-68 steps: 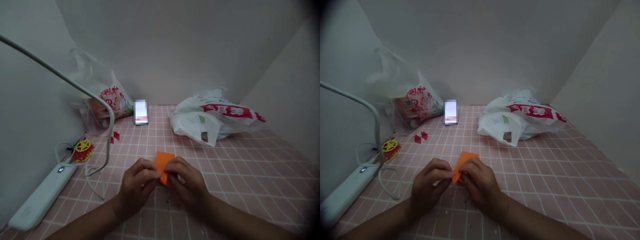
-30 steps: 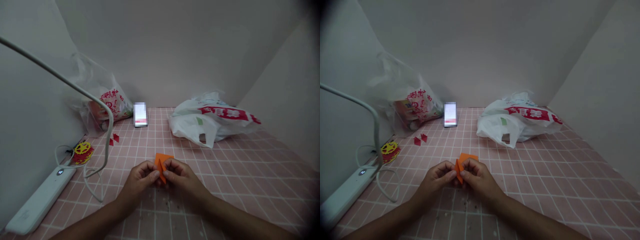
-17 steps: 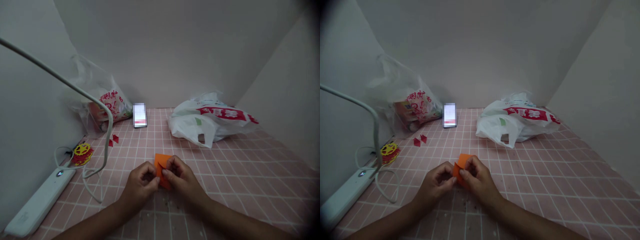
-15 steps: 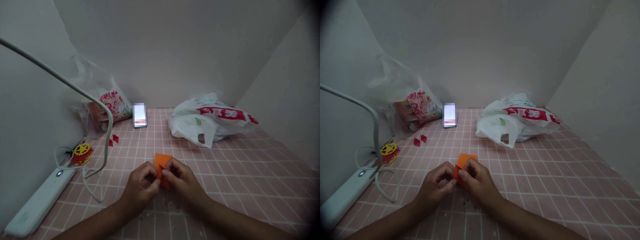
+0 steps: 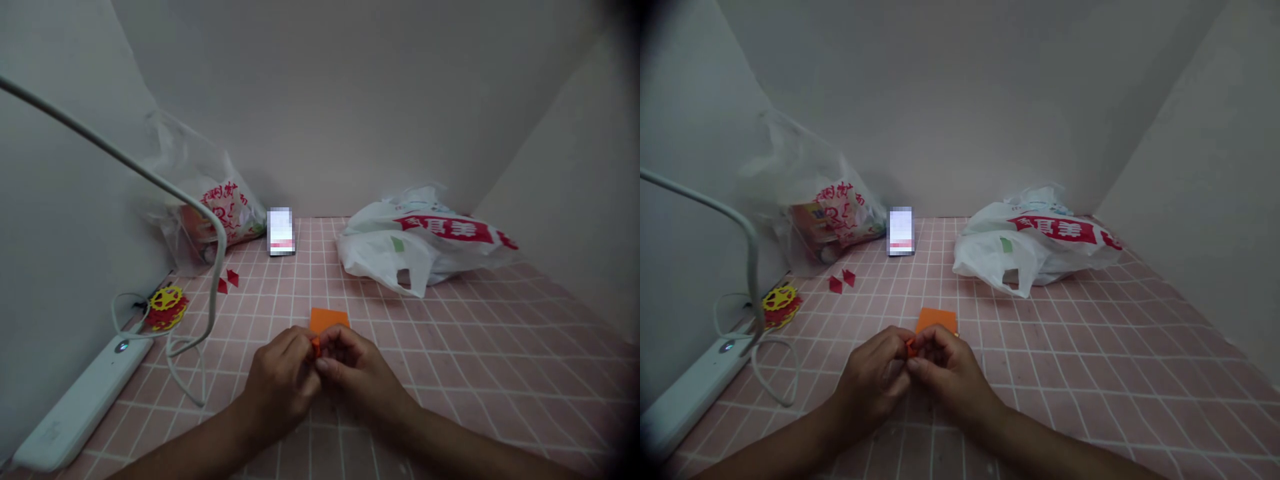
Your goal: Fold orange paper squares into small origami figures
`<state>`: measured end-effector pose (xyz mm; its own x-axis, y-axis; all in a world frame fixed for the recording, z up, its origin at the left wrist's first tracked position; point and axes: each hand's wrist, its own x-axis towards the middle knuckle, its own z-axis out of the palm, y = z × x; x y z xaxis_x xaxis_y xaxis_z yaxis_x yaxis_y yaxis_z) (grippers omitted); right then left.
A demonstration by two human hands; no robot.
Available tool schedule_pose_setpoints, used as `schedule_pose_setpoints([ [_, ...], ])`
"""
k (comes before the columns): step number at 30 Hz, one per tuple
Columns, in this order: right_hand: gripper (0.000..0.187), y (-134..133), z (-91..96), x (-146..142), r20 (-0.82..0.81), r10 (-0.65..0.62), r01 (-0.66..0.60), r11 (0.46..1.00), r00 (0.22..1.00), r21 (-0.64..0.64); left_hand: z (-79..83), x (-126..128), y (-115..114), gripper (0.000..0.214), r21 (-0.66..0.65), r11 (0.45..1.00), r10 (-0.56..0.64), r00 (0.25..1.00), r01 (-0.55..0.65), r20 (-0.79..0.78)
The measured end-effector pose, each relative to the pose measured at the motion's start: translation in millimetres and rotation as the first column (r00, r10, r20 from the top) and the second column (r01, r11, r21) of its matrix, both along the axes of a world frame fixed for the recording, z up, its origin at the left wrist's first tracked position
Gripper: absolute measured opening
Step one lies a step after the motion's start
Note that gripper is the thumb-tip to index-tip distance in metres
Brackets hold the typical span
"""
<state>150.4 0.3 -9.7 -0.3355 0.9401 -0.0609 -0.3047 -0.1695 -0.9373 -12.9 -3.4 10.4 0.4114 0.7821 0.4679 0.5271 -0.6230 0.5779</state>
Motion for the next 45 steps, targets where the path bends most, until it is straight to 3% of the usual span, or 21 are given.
schedule_pose_setpoints([
  [4,0.018,-0.3,-0.5,1.0,0.024,0.007,-0.007,1.0,1.0,-0.01,-1.4,0.0,0.7,0.014,-0.028,1.0,0.008,1.0,-0.009,-0.03],
  [9,0.027,4.9,1.4,2.1,-0.155,0.002,-0.017,0.995,0.988,-0.093,3.5,-0.6,3.3,0.006,-0.209,0.977,-0.008,0.988,0.04,0.153],
  [13,0.03,10.3,7.1,4.8,-0.219,0.017,-0.041,0.994,0.976,-0.102,3.6,-2.0,6.6,0.009,-0.416,0.909,0.135,0.93,0.021,0.341],
  [17,0.026,12.6,7.7,7.4,-0.175,0.075,-0.091,0.992,0.982,-0.087,0.3,-2.0,9.9,0.012,-0.513,0.858,0.252,0.853,0.021,0.456],
  [20,0.024,12.9,5.0,7.3,-0.169,0.083,-0.095,0.993,0.982,-0.067,0.0,-1.9,10.6,0.011,-0.512,0.859,0.264,0.838,0.021,0.478],
  [25,0.021,12.0,6.2,7.0,-0.154,0.102,-0.109,0.993,0.983,-0.037,1.1,-2.2,10.7,0.009,-0.495,0.869,0.246,0.874,-0.007,0.42],
  [31,0.021,10.1,11.4,9.2,-0.078,0.092,-0.093,0.996,0.993,-0.009,-1.6,-2.3,11.7,0.01,-0.536,0.844,0.224,0.897,0.016,0.381],
  [38,0.017,9.3,11.0,9.6,-0.096,0.093,-0.095,0.995,0.991,-0.016,-0.6,-0.9,10.5,0.006,-0.565,0.825,0.246,0.887,0.02,0.39],
  [45,0.018,7.7,11.4,8.0,-0.075,0.073,-0.076,0.997,0.994,-0.028,3.5,-2.0,7.7,0.004,-0.446,0.893,0.205,0.937,-0.061,0.283],
])
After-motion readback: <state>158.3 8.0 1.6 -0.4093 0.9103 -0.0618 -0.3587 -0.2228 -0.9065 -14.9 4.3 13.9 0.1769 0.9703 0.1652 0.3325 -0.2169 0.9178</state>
